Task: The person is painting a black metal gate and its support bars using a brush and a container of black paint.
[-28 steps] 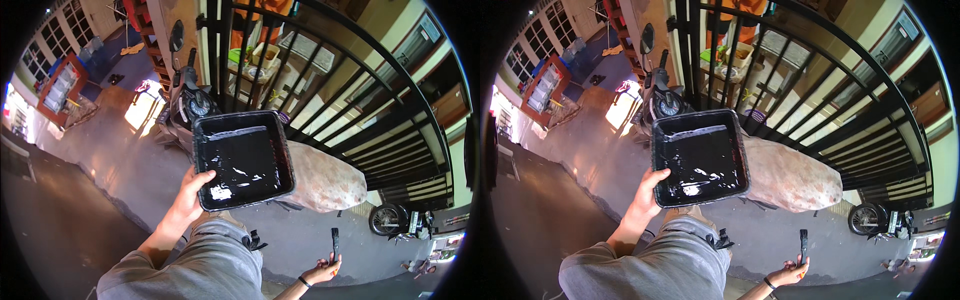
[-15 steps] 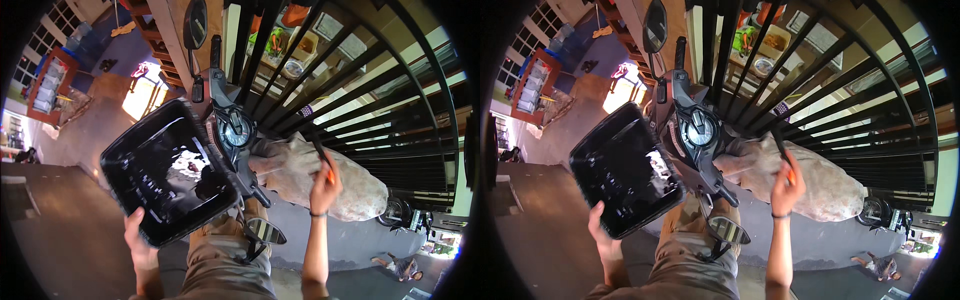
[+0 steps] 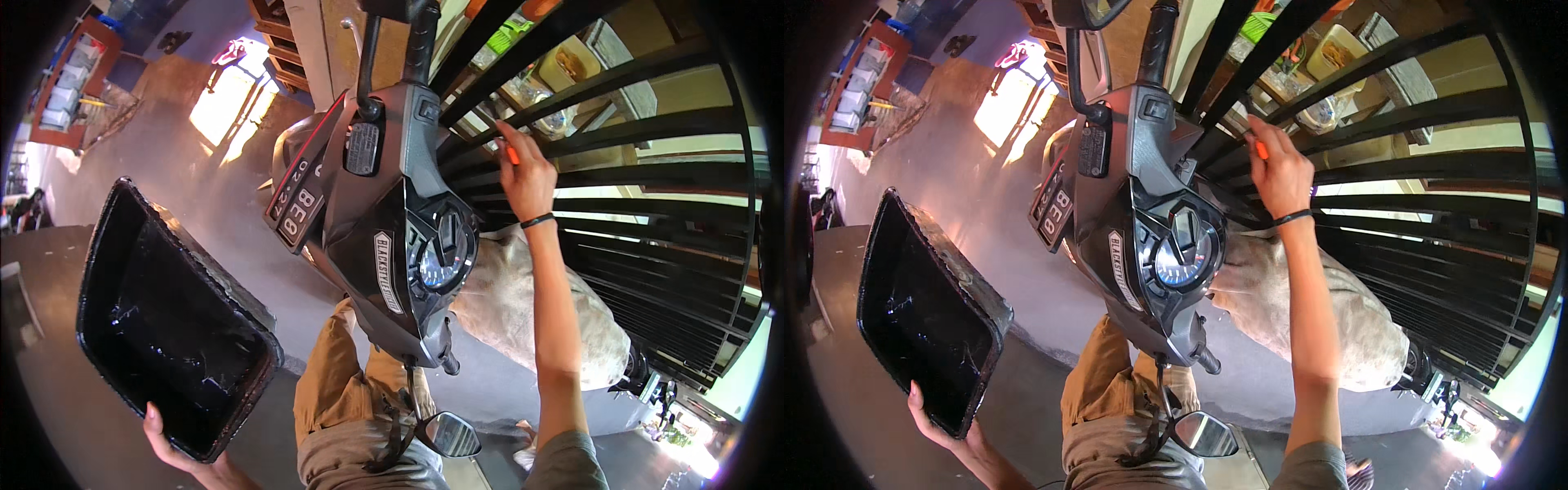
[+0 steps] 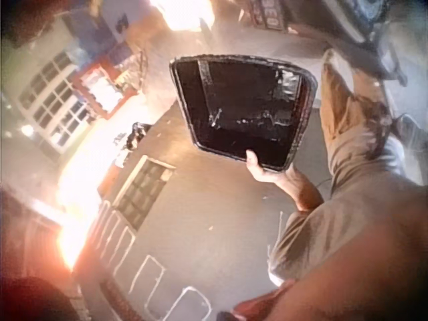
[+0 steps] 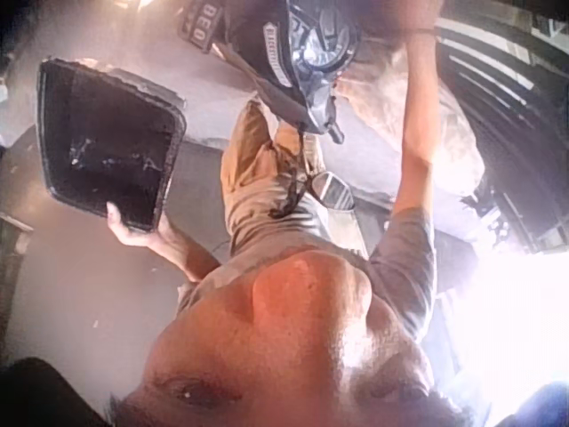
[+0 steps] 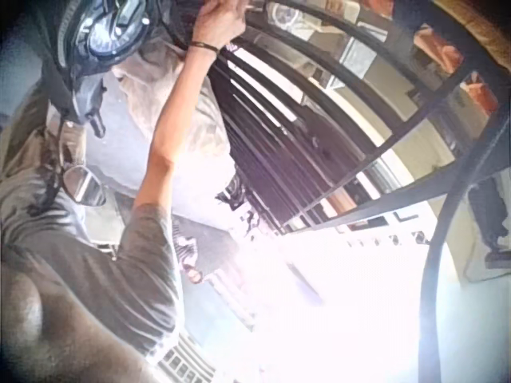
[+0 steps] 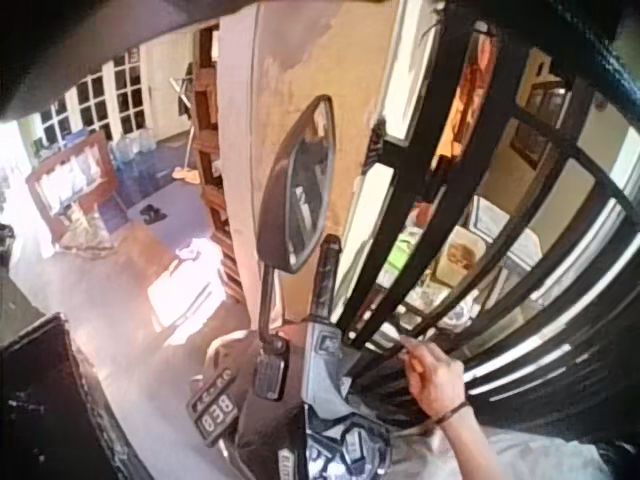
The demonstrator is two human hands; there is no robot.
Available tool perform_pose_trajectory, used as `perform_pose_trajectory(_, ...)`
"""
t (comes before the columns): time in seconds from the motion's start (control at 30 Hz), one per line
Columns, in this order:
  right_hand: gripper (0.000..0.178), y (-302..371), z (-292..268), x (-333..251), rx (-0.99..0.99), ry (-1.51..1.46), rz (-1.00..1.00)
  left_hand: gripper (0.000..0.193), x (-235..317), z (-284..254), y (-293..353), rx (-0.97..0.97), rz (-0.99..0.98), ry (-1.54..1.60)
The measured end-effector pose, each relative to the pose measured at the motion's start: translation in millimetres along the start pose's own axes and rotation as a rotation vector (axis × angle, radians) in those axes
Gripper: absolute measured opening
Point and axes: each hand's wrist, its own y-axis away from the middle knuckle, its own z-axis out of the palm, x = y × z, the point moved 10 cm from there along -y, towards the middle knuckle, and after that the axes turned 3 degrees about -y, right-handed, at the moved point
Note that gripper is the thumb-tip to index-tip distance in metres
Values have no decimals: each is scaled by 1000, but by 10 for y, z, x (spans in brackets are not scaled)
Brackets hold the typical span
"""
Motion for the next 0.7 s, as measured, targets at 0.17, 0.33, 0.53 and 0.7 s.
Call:
perform_pose_trajectory(0.17, 30, -187, -539, -264, 162, 43, -72, 68, 14, 71, 23, 8, -9, 9)
perform_pose_trajectory(0.33, 35, 59, -266, -363, 46, 31, -88, 62, -50, 195, 15, -46, -26, 32)
perform_pose_trajectory(0.53, 32, -36, 69, -119, -42, 65, -99, 62, -58, 233, -5, -83, -6, -3)
perform_pose_trajectory(0.7, 32, -289, -455, -419, 166, 105, -139, 61, -110, -245, -55, 70, 207, -198)
